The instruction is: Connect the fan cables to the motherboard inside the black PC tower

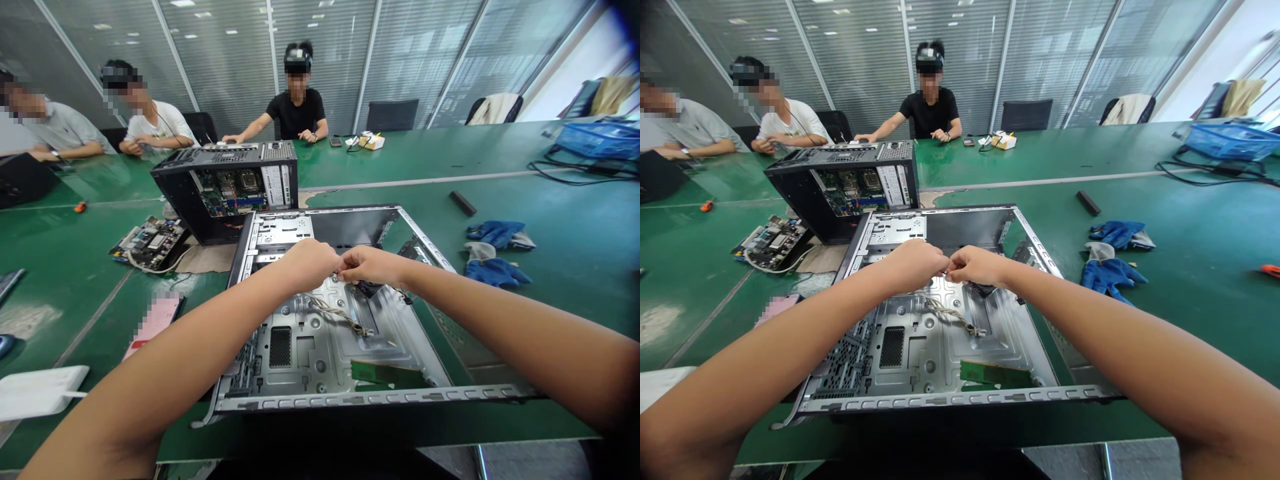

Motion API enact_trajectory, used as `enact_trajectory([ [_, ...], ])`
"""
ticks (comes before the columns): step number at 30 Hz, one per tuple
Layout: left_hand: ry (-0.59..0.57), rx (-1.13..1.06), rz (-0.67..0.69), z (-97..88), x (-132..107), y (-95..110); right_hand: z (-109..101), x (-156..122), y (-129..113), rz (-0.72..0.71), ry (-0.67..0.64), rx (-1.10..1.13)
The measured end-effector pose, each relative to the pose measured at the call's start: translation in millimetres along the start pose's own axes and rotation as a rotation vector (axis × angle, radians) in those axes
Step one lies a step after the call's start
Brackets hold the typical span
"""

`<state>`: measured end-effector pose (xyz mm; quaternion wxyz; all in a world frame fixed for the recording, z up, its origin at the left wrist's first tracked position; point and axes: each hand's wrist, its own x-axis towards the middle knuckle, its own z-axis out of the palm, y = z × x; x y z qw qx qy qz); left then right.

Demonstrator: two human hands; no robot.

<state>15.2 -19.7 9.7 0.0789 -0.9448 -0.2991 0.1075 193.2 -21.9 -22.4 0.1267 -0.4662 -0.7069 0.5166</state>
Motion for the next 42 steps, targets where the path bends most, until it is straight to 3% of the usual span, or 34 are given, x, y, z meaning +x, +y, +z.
enact_trajectory([
  [11,-0.026,-0.024,-0.018,-3.7,-1.1,-1.2,-0.1,0.5,2.1,-0.035,0.001,-0.026],
  [18,-0.002,-0.017,-0.010,-0.7,-0.2,-2.3,-0.6,1.0,3.5,-0.046,-0.074,0.001],
  [42,-0.031,-0.044,-0.032,-1.5,-0.1,0.8,2.0,4.0,7.4,-0.042,0.012,-0.015],
])
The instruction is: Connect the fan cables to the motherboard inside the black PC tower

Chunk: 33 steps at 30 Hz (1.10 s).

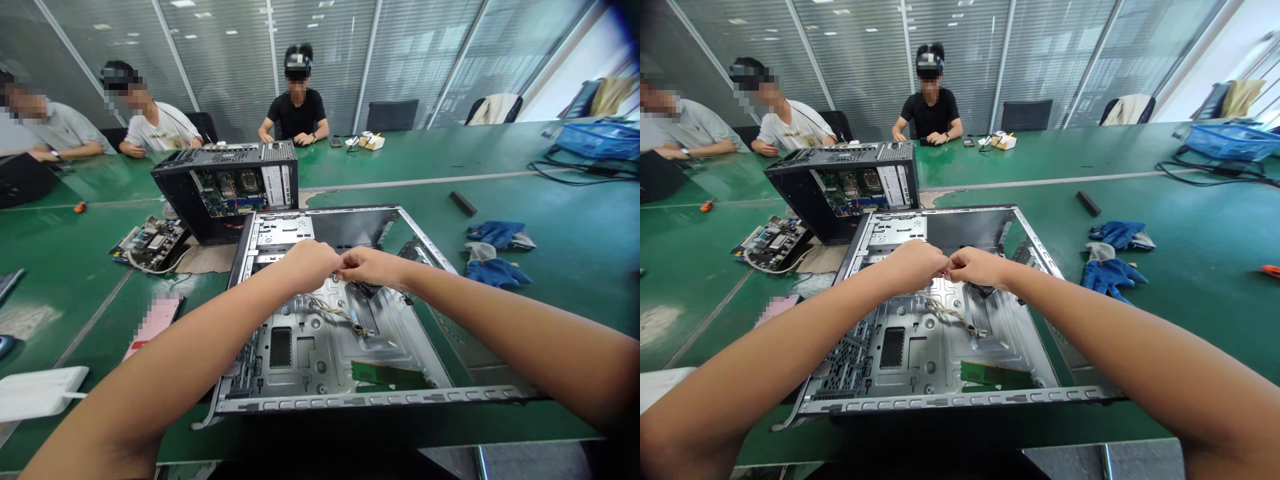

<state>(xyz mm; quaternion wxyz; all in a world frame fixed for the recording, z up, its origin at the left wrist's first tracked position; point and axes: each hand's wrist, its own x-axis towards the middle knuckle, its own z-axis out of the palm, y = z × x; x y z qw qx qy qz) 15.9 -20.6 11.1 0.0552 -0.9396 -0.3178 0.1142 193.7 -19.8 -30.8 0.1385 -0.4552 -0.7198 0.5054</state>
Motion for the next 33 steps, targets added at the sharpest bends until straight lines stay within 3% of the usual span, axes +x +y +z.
enact_trajectory([
  [17,0.020,-0.063,0.015,3.3,-1.3,-1.9,0.3,2.3,7.6,-0.007,0.006,0.015],
  [24,0.063,-0.091,0.039,8.2,0.0,-5.4,-1.3,1.8,6.0,-0.012,-0.060,0.026],
  [33,0.000,-0.070,0.047,0.8,-1.2,-3.6,-1.3,1.3,5.9,-0.007,-0.024,0.077],
])
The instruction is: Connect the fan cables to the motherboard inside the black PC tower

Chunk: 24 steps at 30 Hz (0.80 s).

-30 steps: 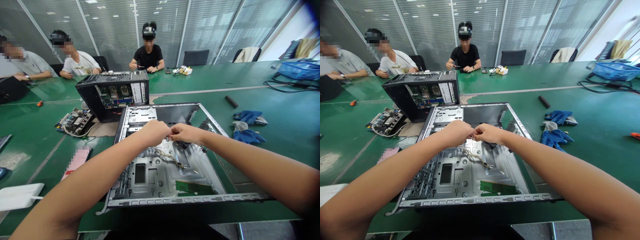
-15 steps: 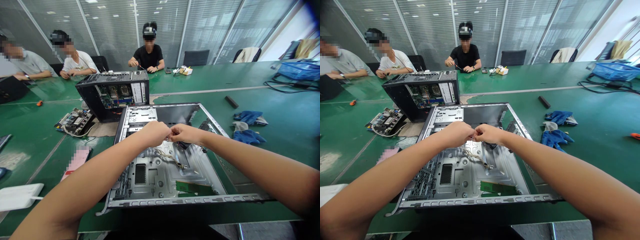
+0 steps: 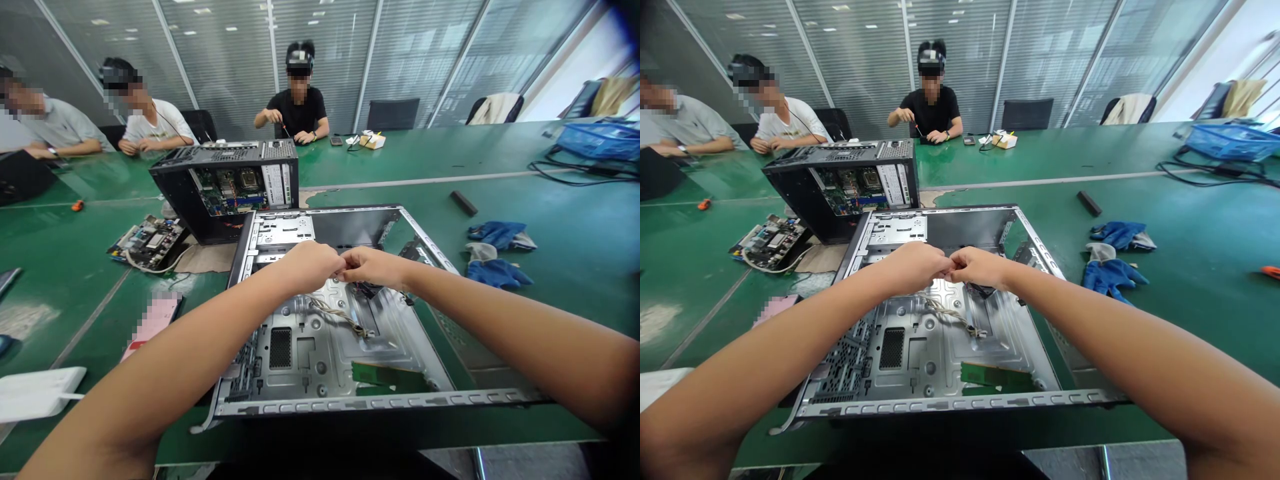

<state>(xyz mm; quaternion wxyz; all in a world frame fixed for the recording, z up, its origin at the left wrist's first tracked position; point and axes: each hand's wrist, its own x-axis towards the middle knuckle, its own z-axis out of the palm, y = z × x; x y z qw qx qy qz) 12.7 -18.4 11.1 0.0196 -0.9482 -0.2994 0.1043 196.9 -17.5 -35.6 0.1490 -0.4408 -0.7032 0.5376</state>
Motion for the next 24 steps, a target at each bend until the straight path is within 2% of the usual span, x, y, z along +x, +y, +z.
enact_trajectory([
  [6,-0.014,-0.006,-0.003,-2.0,-0.5,1.3,0.8,0.5,0.3,0.003,0.016,-0.058],
  [12,0.005,-0.072,-0.013,4.4,1.5,-2.3,1.5,-1.2,-2.8,0.017,0.021,-0.064],
  [19,0.075,-0.098,-0.027,7.8,1.9,-4.7,0.3,-4.4,-6.1,0.067,-0.060,0.035],
  [24,0.073,-0.140,-0.019,4.3,-1.0,-5.1,-1.3,-4.2,-3.2,0.070,-0.088,0.057],
])
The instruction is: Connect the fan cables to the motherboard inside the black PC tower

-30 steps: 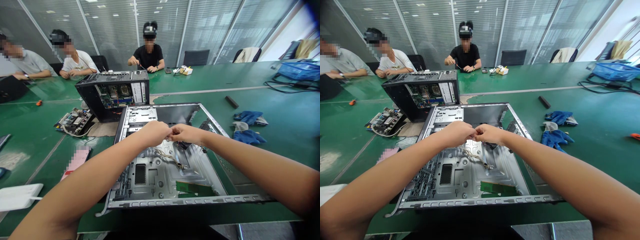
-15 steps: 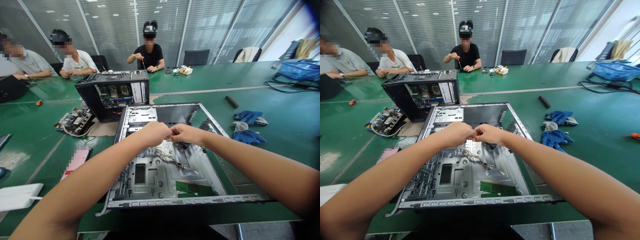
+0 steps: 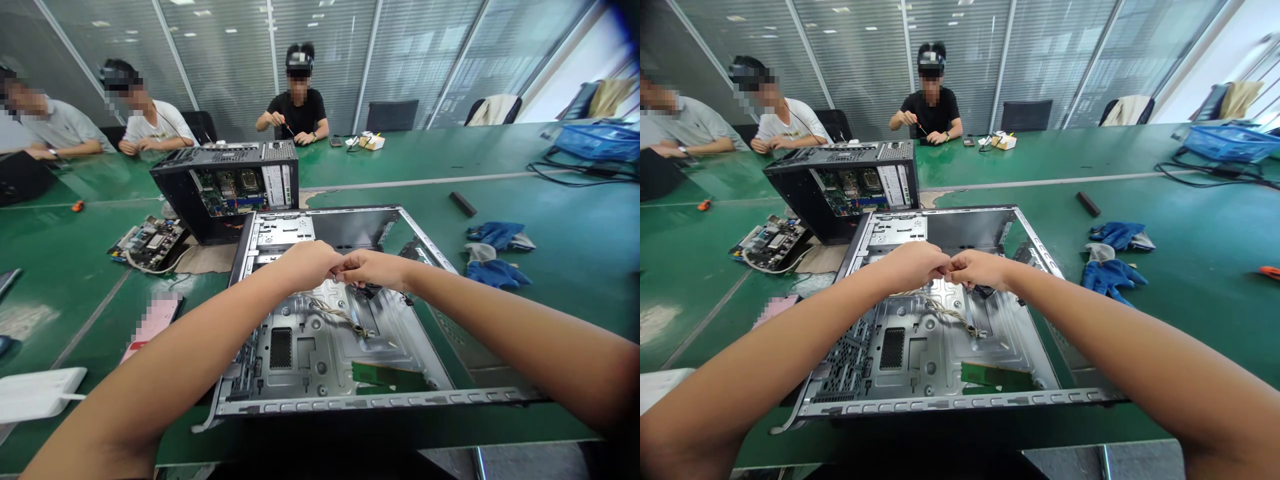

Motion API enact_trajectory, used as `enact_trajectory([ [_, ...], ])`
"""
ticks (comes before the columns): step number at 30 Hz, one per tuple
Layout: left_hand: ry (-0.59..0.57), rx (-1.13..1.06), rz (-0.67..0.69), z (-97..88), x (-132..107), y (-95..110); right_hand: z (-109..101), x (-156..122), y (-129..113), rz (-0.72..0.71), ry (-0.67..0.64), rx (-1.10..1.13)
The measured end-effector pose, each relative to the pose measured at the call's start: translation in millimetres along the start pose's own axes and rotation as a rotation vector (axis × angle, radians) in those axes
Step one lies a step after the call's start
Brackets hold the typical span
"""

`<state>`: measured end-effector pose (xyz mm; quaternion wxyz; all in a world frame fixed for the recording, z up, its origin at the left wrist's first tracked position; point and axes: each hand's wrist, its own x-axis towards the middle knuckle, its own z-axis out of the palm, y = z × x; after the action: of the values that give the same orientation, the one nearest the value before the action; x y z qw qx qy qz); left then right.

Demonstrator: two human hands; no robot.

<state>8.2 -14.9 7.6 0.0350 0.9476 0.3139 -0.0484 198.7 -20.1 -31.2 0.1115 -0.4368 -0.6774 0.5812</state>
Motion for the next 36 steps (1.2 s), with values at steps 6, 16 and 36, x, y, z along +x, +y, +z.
enact_trajectory([
  [6,0.008,-0.036,-0.005,-2.4,-0.7,0.6,0.2,0.3,1.2,-0.005,-0.018,0.006],
  [16,-0.054,0.082,-0.033,-2.9,2.0,4.2,2.2,0.6,-1.9,-0.026,0.068,-0.087],
  [36,-0.049,-0.216,-0.037,7.1,4.5,-10.9,0.0,5.0,-0.4,-0.117,0.111,-0.431],
])
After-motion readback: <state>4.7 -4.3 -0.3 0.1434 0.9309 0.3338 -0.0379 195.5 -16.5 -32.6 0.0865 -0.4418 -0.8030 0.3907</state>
